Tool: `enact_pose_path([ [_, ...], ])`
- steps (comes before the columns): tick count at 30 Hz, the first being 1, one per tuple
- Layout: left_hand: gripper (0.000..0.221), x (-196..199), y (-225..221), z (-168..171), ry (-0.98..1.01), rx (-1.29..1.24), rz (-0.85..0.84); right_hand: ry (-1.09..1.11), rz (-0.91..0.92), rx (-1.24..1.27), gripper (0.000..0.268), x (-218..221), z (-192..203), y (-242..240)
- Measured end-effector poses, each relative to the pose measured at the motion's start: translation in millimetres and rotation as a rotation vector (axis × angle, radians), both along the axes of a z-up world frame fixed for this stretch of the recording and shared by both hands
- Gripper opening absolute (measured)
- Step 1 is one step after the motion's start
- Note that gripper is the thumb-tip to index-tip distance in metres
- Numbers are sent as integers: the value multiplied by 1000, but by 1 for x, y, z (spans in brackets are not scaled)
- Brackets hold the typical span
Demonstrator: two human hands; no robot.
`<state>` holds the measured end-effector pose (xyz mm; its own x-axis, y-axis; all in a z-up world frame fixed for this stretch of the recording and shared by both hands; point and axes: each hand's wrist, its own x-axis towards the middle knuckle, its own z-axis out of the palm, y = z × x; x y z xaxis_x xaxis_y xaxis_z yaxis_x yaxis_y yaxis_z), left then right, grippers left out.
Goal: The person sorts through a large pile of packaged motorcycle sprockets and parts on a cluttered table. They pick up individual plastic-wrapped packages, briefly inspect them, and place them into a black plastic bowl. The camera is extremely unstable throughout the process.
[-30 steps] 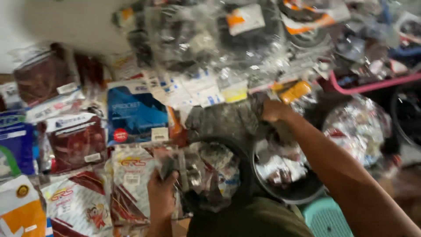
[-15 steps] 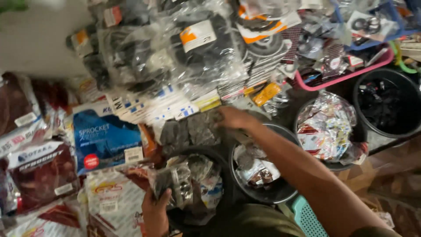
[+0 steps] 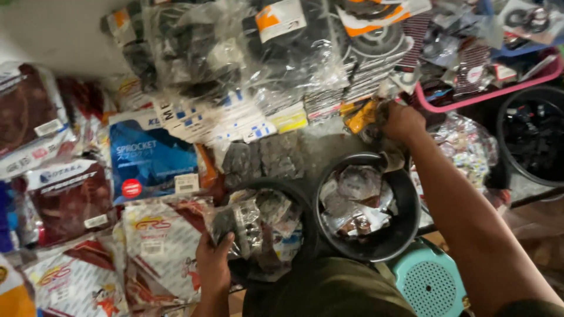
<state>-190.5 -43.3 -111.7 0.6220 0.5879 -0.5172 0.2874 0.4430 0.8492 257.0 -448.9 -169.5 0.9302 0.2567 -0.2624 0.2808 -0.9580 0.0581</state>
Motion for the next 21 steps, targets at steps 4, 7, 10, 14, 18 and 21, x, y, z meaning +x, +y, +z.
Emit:
enact_pose_path([
  [4, 38, 1, 6, 7, 34, 132, -82, -125, 32, -17, 34, -37, 69, 45],
  [7, 35, -2, 4, 3, 52, 132, -128, -237, 89, 136, 39, -74, 110, 64],
  [10, 35, 0, 7, -6, 39, 124, -103, -129, 150, 465, 51, -110, 153, 114],
  [14, 36, 3, 6, 20, -41, 30, -104, 101, 116, 831, 32, -138, 98, 166],
  [18, 48, 1, 7, 30, -111, -14, -79, 70, 173, 531, 56, -152, 28, 202],
  [21, 40, -6, 10, 29, -136, -106, 35, 233, 151, 331, 84, -158, 29, 214],
])
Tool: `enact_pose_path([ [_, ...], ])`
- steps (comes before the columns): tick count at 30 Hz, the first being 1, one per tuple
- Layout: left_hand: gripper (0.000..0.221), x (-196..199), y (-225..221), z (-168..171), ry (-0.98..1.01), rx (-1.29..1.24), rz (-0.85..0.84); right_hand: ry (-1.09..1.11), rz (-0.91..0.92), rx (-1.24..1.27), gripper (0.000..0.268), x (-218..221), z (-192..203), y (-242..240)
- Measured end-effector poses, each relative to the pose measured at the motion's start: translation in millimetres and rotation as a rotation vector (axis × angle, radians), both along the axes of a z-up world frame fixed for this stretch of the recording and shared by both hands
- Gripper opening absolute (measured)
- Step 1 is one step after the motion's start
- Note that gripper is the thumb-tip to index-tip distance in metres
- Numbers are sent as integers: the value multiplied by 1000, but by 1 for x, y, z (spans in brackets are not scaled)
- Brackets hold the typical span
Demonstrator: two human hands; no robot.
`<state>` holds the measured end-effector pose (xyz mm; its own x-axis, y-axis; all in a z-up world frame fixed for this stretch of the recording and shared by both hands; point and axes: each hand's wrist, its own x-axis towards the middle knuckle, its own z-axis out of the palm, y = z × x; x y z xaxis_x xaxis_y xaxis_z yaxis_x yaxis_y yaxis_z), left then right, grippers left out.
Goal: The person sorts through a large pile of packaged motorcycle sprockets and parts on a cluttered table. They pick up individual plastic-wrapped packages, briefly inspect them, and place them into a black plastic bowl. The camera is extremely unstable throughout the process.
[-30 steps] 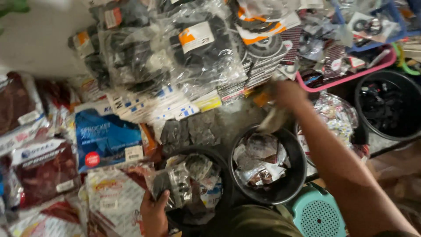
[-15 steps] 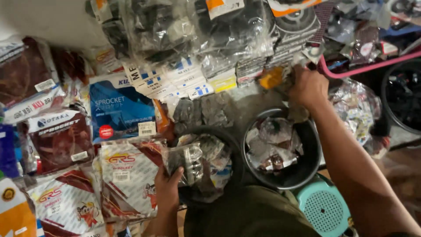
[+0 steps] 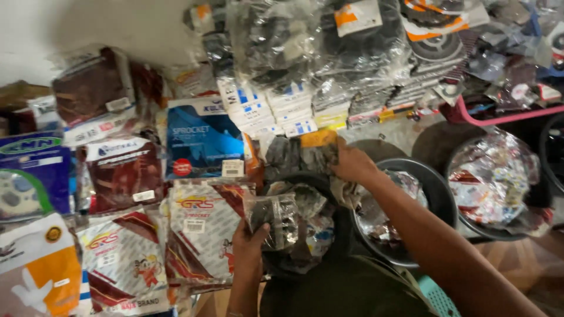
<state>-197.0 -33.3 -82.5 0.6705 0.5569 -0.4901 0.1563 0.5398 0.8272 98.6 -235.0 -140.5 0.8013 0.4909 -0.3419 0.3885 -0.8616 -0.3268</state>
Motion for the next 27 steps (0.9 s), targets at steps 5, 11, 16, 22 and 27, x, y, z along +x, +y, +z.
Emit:
enact_pose_path([
  [5, 48, -12, -1, -47, -24, -307, 116, 126, 8, -47, 79, -9, 62, -7],
  [11, 46, 5, -19, -36, -337, -796, -23, 360, -337, 444, 93, -45, 143, -59],
  [16, 77, 42, -36, 29, -408, -712, -177, 814, -351, 1564, 79, -83, 251, -84],
  [22, 49, 67, -74, 13, -383, -1091, -336, -649, 344, 536, 27, -137, 195, -79],
  [27, 58, 42, -99, -36, -322, -933, -563, -445, 248, 299, 99, -175, 166, -44],
])
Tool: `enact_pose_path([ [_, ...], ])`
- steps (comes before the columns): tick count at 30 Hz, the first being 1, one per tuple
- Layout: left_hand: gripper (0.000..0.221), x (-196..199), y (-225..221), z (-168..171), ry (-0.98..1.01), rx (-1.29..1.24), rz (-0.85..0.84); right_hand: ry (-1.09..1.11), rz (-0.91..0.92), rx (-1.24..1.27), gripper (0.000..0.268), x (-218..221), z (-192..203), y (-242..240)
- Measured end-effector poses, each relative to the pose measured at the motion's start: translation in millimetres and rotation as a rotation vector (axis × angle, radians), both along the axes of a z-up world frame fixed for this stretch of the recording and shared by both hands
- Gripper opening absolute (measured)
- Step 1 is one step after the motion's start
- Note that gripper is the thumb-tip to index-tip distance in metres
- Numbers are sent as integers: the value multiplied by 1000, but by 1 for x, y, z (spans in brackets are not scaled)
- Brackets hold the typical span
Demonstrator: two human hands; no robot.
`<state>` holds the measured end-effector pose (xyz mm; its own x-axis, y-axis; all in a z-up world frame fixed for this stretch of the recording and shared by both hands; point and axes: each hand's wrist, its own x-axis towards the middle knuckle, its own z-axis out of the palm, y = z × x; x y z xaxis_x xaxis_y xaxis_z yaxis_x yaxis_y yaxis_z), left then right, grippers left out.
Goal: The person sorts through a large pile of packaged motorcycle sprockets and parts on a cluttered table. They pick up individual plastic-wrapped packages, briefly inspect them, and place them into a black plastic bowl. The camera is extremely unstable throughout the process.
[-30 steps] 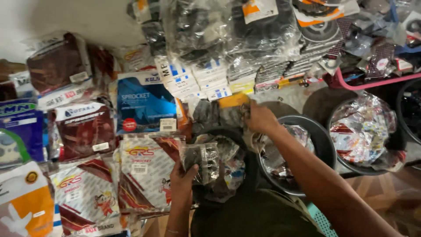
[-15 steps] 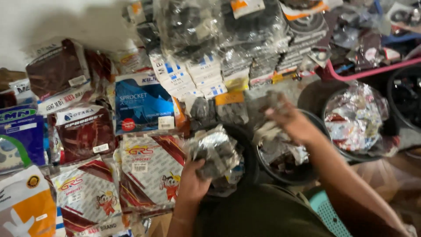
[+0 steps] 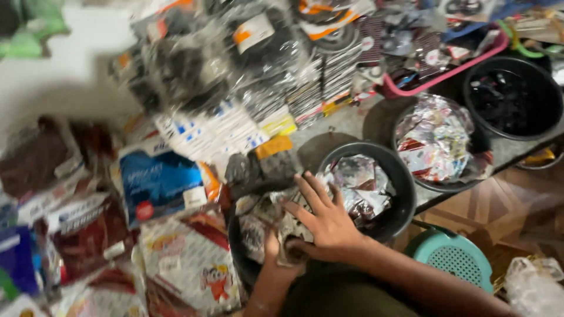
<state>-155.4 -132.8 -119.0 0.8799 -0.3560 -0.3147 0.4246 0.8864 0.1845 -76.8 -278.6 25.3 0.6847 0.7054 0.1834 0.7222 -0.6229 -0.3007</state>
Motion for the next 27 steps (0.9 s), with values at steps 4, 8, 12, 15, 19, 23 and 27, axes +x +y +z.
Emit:
enact_pose_path([
  [4, 76, -25, 1, -45, -295, 934, 153, 39, -82, 59, 74, 18, -16, -9],
  [8, 105, -13, -2, -17, -298, 1132, 209, 55, -65, 207, 60, 32, -3, -6],
  [12, 40, 2, 1, 17, 196, 155, 151, 239, -76, 251, 52, 36, -42, -4],
  [15, 45, -3, 8, 35, -473, 1405, -93, 402, -129, 231, 52, 41, -79, -8],
  [19, 53, 4, 7, 34, 366, 474, 76, 753, -396, 470, 52, 56, -100, -17],
  [23, 67, 12, 18, 33, 462, 339, 213, 1254, -578, 924, 50, 74, -76, -22],
  [27, 34, 36, 20, 31, 420, 214, 265, 1096, -406, 367, 83, 79, -76, -47],
])
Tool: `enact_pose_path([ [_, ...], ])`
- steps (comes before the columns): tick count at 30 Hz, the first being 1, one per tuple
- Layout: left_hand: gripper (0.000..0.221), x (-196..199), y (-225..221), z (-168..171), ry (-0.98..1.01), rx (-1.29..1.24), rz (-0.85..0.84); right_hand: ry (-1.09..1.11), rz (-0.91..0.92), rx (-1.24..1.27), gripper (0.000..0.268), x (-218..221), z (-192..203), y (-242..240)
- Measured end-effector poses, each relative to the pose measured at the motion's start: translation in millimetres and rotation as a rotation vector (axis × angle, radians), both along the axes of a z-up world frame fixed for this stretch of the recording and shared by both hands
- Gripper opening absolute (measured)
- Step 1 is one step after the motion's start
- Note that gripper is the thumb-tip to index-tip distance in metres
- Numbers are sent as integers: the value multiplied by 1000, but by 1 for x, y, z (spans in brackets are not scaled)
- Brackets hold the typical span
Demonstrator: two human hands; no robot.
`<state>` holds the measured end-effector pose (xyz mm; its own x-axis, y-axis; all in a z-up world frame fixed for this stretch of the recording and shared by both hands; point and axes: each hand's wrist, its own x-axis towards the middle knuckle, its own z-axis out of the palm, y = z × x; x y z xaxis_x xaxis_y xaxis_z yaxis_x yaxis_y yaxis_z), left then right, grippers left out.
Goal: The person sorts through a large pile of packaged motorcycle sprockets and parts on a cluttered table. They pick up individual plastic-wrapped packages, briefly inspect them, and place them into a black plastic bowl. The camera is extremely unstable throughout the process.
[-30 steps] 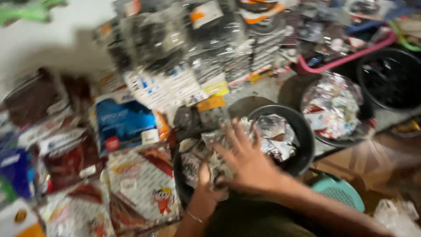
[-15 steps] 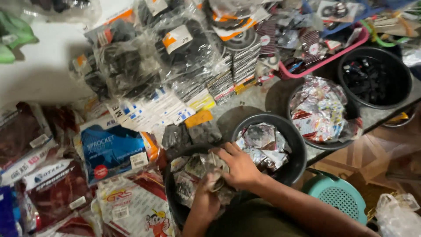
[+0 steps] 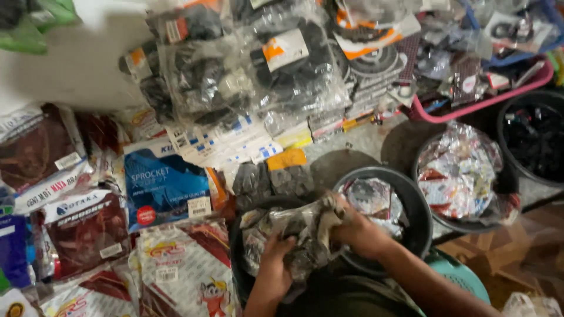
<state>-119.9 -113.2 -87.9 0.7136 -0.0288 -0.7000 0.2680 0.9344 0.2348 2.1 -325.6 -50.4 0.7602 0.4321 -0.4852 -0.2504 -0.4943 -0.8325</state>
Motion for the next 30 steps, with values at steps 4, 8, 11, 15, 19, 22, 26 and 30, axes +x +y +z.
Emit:
enact_pose_path([
  [4, 73, 41, 1, 59, -414, 424, -419, -130, -36, 179, 66, 41, 10, -10],
  [8, 81, 63, -10, 62, -537, 1515, -726, -438, -77, 253, 89, 125, 17, -29],
  [11, 69, 86, -32, 58, -686, 1831, -896, -465, -88, 72, 68, 183, -36, -56],
  [15, 72, 90, -57, 14, -662, 1994, -1058, -242, -210, 234, 45, 183, -89, -69],
  [19, 69, 76, -60, -24, -762, 2086, -895, -209, -128, 20, 51, 163, -67, -67],
  [22, 60, 58, -62, 2, -776, 2126, -903, -154, -145, 38, 57, 158, -98, -88],
  [26, 71, 47, -102, 15, -256, 2234, -846, -224, 112, -363, 94, 175, -105, -73],
  [30, 61, 43, -63, -4, -774, 2145, -783, -156, 57, -11, 73, 173, -93, -42],
])
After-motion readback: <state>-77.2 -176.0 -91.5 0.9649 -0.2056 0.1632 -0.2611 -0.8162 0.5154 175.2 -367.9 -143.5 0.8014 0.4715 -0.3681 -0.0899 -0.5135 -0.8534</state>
